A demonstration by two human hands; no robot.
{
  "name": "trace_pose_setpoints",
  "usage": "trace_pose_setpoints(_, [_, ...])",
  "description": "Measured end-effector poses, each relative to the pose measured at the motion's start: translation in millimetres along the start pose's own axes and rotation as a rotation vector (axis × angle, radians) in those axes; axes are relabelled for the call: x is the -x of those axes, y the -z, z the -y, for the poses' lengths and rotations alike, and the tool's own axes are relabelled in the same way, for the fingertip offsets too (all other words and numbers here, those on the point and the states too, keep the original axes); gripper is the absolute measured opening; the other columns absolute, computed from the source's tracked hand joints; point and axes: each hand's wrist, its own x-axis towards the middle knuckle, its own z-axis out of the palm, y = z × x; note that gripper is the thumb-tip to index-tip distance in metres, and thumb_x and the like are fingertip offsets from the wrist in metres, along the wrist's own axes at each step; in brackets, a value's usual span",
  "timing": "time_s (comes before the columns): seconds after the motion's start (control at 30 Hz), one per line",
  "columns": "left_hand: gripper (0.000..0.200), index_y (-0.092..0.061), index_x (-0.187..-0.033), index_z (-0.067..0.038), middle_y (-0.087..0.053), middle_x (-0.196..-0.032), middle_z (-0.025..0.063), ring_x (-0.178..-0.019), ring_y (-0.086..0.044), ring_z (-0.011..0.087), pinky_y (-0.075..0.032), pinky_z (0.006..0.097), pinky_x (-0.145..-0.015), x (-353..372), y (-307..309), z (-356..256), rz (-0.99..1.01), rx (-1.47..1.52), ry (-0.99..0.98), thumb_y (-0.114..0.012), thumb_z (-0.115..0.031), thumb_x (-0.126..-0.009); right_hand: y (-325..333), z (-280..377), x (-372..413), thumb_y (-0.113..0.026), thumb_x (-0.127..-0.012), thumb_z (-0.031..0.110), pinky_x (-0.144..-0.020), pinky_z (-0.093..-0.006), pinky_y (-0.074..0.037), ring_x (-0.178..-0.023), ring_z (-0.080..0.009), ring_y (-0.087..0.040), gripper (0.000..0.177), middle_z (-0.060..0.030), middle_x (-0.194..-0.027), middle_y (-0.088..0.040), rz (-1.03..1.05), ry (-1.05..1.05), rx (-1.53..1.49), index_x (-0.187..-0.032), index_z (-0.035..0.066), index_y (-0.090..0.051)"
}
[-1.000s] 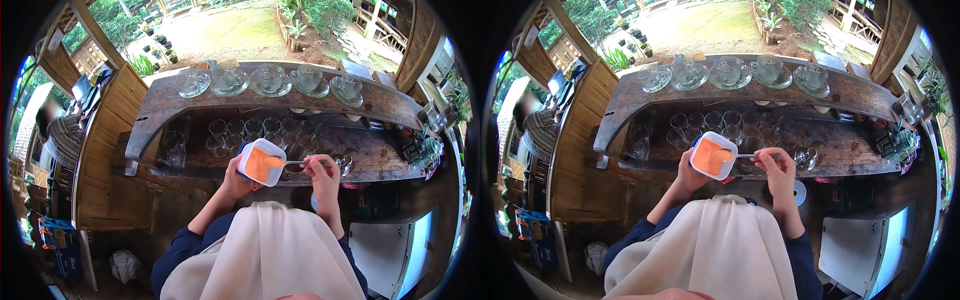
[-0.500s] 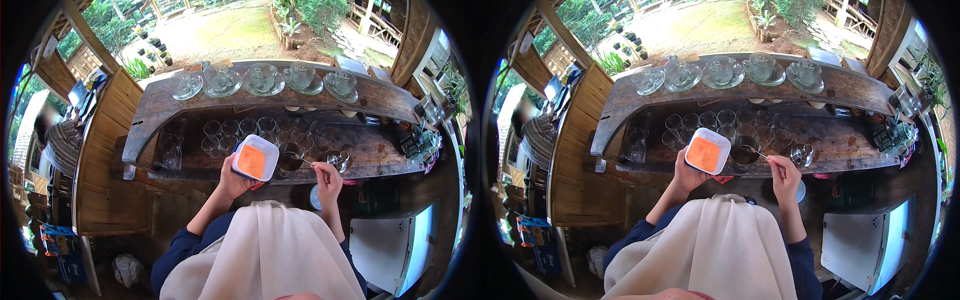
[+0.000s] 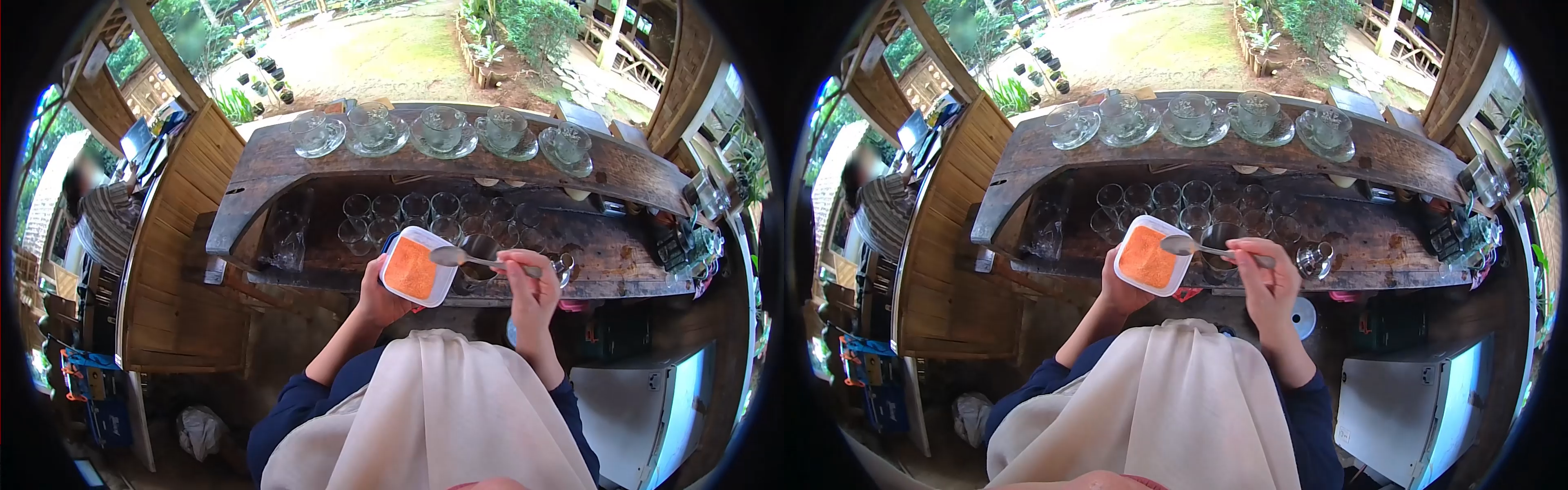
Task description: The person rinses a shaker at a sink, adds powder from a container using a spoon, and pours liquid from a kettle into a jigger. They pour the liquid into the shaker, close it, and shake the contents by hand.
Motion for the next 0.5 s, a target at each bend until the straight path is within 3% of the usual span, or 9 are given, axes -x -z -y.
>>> trace_pose_setpoints(0.1, [0.066, -0.037, -0.137, -0.007, -0.05, -0.13, 0.014, -0.11, -0.056, 0.0289, -0.05, 0.0426, -0.082, 9, -4, -4, 0.029, -0.005, -0.013, -0.031, -0.051, -0.088, -25, -8, -4, -0.055, -0.089, -0.004, -0.082, -0.0255, -0.051, -0.094, -0.0143, -0.061, 0.011, -0.0138, -0.103, -0.062, 0.138, -0.141, -0.056, -0.099, -0.004, -0.057])
trace_pose_setpoints(0.17, [0.065, -0.038, -0.136, -0.008, -0.05, -0.13, 0.0142, -0.108, -0.057, 0.0297, -0.051, 0.0431, -0.079, 17, -9, -7, -0.061, 0.028, -0.035, -0.03, -0.052, -0.088, -38, -17, -3, -0.056, -0.088, -0.004, -0.08, -0.0239, -0.051, -0.092, -0.013, -0.06, 0.011, -0.0132, -0.102, -0.062, 0.204, -0.134, -0.051, -0.099, -0.003, -0.058])
trace_pose_setpoints(0.33, [0.064, -0.04, -0.135, -0.011, -0.05, -0.131, 0.0125, -0.111, -0.055, 0.0294, -0.05, 0.0451, -0.083, 40, -3, -18, -0.012, 0.106, -0.094, -0.03, -0.054, -0.089, -59, -28, -2, -0.059, -0.087, -0.003, -0.069, -0.0201, -0.05, -0.089, -0.0107, -0.059, 0.011, -0.0114, -0.102, -0.061, 0.322, -0.219, -0.07, -0.097, 0.0, -0.059])
trace_pose_setpoints(0.4, [0.064, -0.041, -0.135, -0.013, -0.05, -0.132, 0.011, -0.113, -0.054, 0.0281, -0.048, 0.0452, -0.086, 49, 3, -22, 0.049, 0.146, -0.133, -0.03, -0.056, -0.089, -68, -29, -2, -0.059, -0.087, -0.003, -0.067, -0.02, -0.05, -0.089, -0.0117, -0.059, 0.01, -0.0115, -0.101, -0.06, 0.337, -0.191, -0.087, -0.096, 0.0, -0.059])
trace_pose_setpoints(0.5, [0.066, -0.041, -0.135, -0.014, -0.05, -0.131, 0.0129, -0.109, -0.055, 0.0293, -0.048, 0.0436, -0.084, 61, 18, -24, -0.043, 0.198, -0.178, -0.034, -0.06, -0.088, -83, -33, -4, -0.057, -0.088, -0.003, -0.066, -0.0211, -0.051, -0.087, -0.0132, -0.059, 0.007, -0.012, -0.1, -0.059, 0.319, -0.116, -0.232, -0.095, -0.001, -0.058])
